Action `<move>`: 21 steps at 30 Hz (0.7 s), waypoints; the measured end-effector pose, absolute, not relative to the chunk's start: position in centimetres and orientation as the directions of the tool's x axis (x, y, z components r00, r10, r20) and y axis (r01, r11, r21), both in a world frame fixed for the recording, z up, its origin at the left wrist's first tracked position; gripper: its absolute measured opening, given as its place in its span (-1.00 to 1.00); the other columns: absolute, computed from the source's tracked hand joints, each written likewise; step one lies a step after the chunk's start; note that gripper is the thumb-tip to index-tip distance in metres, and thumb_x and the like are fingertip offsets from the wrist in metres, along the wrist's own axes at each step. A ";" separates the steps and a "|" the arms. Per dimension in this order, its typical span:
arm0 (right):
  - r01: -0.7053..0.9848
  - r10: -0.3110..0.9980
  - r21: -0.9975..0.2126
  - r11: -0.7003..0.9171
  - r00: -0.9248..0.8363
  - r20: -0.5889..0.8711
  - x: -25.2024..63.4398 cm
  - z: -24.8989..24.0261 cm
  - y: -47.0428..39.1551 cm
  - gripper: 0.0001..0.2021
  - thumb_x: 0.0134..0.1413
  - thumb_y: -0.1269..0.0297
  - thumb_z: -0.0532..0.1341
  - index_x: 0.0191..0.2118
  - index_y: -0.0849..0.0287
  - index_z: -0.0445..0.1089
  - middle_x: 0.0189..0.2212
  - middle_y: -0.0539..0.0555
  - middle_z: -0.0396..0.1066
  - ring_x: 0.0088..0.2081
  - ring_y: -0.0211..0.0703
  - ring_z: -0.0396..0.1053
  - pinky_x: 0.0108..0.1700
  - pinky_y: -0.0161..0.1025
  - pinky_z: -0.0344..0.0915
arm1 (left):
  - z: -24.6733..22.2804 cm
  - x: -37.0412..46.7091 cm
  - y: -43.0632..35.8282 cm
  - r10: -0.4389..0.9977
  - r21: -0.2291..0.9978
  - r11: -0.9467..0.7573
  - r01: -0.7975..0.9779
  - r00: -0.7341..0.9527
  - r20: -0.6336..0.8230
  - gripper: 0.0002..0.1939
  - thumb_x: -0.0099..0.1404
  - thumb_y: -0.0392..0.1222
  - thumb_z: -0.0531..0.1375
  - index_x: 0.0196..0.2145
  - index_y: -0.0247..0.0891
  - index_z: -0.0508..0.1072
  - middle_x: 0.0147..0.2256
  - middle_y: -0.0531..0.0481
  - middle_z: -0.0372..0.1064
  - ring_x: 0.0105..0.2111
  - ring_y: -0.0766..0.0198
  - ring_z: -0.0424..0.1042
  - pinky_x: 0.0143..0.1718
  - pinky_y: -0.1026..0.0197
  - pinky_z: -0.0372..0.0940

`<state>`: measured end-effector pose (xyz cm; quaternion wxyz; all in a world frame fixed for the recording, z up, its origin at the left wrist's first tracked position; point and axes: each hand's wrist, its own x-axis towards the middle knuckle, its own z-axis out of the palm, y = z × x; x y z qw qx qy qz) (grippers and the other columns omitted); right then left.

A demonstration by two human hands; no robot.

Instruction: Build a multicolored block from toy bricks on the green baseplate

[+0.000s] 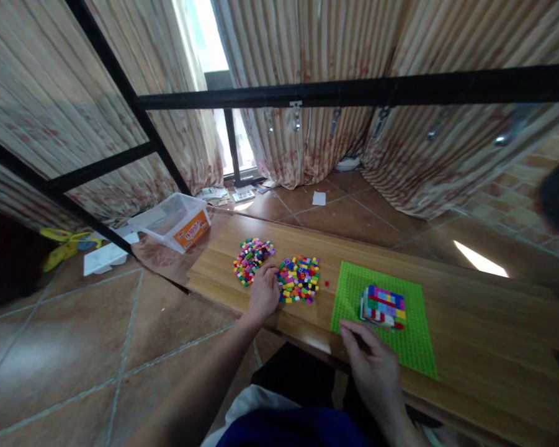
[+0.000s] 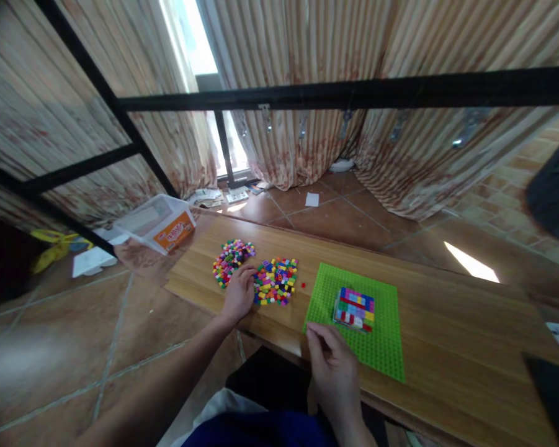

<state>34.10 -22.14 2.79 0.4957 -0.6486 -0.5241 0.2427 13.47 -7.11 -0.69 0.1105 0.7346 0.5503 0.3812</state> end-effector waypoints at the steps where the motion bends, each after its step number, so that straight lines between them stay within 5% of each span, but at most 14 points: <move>1: 0.452 0.936 -0.891 0.053 0.289 0.202 33.5 2.4 -21.7 -0.77 0.16 0.13 0.16 -0.24 0.12 0.50 -0.23 0.11 0.51 -0.17 -0.11 0.44 -0.10 -0.17 0.34 | -0.7 13.5 -7.1 0.889 0.577 -0.376 0.725 0.108 0.445 -0.75 0.31 -0.39 0.02 -0.19 -0.27 0.47 -0.07 -0.14 0.40 -0.01 0.12 0.37 0.07 -0.02 0.32; 11: 0.694 0.959 -0.714 0.094 0.130 0.252 31.0 2.1 -15.4 -0.74 0.21 0.23 0.07 -0.20 0.18 0.49 -0.28 0.12 0.46 -0.26 -0.12 0.41 -0.17 -0.19 0.29 | -0.9 13.6 -7.2 0.883 0.575 -0.375 0.727 0.091 0.460 -0.77 0.31 -0.41 0.04 -0.20 -0.28 0.47 -0.08 -0.14 0.41 -0.02 0.14 0.37 0.06 0.01 0.33; 21: 0.904 0.997 -0.421 0.074 -0.077 0.010 30.5 3.5 -11.9 -0.68 0.18 0.43 0.04 -0.12 0.07 0.52 -0.22 0.10 0.43 -0.22 -0.14 0.39 -0.17 -0.26 0.22 | -1.0 13.7 -7.2 0.881 0.575 -0.380 0.724 0.095 0.463 -0.77 0.31 -0.41 0.04 -0.20 -0.28 0.46 -0.09 -0.13 0.40 -0.04 0.14 0.37 0.04 0.02 0.35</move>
